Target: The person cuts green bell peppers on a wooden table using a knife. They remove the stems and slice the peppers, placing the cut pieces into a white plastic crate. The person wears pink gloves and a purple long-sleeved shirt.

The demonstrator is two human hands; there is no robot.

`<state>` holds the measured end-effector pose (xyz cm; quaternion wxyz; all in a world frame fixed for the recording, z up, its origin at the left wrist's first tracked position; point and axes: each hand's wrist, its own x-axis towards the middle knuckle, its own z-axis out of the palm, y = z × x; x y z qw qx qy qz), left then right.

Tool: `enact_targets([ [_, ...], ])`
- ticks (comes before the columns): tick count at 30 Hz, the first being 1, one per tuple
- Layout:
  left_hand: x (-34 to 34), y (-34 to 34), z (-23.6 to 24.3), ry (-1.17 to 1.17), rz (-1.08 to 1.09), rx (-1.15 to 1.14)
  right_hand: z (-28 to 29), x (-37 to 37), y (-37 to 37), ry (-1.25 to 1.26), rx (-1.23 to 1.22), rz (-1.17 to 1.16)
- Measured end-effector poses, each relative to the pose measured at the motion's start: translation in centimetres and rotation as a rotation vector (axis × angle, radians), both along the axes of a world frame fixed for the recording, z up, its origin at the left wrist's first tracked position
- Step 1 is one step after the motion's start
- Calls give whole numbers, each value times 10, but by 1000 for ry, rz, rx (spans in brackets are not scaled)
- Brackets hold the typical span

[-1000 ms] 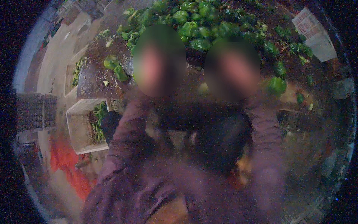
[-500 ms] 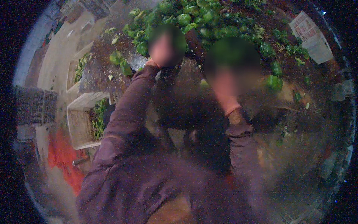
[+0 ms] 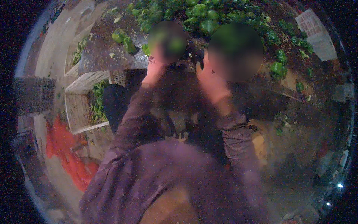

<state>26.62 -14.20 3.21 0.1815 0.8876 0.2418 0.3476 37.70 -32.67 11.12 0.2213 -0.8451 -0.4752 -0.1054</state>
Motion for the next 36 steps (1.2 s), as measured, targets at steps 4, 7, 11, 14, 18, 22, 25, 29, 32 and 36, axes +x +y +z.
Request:
enact_targets([
  [4, -16, -4, 9, -24, 34, -193, 30, -5, 7, 92, 16, -6],
  [7, -19, -9, 0, -86, 58, -37, 12, -10, 22, 127, -297, 3],
  [11, 8, -10, -16, 9, 90, -86, -8, -21, 49, 77, -434, 102],
  [14, 6, 1, -17, 107, 63, -65, 19, -28, 60, 212, -547, 112],
  [18, -1, 16, -4, 39, 133, -154, -5, -27, 69, 157, -414, 91],
  [22, -27, 51, 6, 6, 193, -214, -3, -35, 88, 129, -264, 112],
  [25, -36, 65, 4, -9, 231, -196, 8, -23, 82, 134, -259, 8],
  [29, -41, 61, 7, 109, 184, -177, -12, -24, 78, 110, -346, -19],
  [32, -37, 79, 8, 106, 218, -140, -23, -41, 105, 211, -258, 32],
  [36, -36, 135, 5, -31, 362, -212, -20, -63, 165, 385, -226, 101],
])
